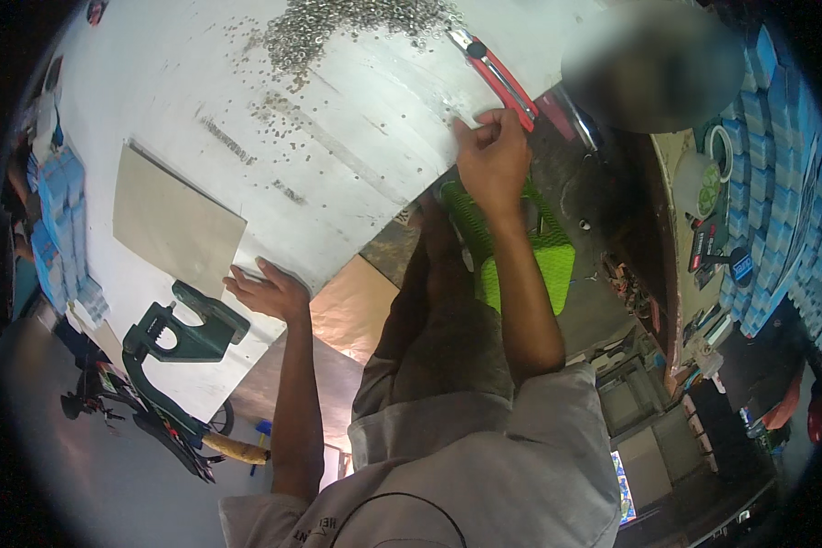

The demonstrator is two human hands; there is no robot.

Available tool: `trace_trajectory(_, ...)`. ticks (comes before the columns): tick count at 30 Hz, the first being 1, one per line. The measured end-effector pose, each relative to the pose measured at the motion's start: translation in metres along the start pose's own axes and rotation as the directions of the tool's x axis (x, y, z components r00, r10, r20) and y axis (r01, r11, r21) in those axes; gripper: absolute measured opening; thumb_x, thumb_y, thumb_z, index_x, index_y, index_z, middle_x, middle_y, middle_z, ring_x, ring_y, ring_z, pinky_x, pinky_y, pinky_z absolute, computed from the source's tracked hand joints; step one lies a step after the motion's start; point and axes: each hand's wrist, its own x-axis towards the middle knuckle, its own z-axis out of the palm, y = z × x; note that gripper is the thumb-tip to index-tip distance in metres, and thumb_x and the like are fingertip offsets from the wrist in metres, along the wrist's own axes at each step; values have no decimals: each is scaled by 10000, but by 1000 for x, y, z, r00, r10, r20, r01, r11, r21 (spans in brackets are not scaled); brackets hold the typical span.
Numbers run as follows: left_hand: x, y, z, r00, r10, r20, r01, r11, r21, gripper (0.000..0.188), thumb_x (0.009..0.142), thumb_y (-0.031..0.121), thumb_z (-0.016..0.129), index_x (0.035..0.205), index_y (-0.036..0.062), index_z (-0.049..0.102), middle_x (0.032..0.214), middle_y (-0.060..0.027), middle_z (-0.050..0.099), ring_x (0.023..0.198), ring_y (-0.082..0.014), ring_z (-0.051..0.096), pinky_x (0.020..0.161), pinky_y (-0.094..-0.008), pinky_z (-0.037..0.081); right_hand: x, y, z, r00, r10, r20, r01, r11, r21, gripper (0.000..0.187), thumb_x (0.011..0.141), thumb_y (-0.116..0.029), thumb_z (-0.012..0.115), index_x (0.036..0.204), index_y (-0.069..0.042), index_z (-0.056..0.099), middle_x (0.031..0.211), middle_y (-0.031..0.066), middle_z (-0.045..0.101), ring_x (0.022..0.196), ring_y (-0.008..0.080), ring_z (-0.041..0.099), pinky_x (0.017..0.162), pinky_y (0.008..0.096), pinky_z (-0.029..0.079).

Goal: The person sorts small metal fasteners on a white table, using a utility knife to scrape and gather them into a pile. They then transfer the fasteners into a small plastic bag.

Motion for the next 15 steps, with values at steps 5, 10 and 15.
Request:
trace_trajectory(5,1,0,-1,1000,5,20,-5,1000,-11,720,1048,501,459,1509,-44,365,1602,-366,210,1512,-501,194,1206,-628,173,2,22,5,998,27,-64,-14,980,197,204,863,-51,765,981,-17,602,676,14,586,589,111,561,566,296,446)
trace_trajectory(10,1,2,-3,1000,-11,17,11,1000,-13,709,1045,489,476,1513,-32,366,1611,-351,205,1516,-494,196,1202,-641,169,-8,1,-11,945,324,43,-317,875,366,275,964,-260,699,851,-24,615,607,12,551,476,98,498,459,284,393)
trace_trajectory(15,2,4,-3,1000,3,14,-3,1000,2,707,1030,476,485,1522,-15,360,1615,-347,203,1517,-489,200,1192,-657,173,-8,-2,-3,933,354,59,-323,901,-291,587,987,-496,638,657,-10,605,540,63,550,459,142,522,472,338,404)
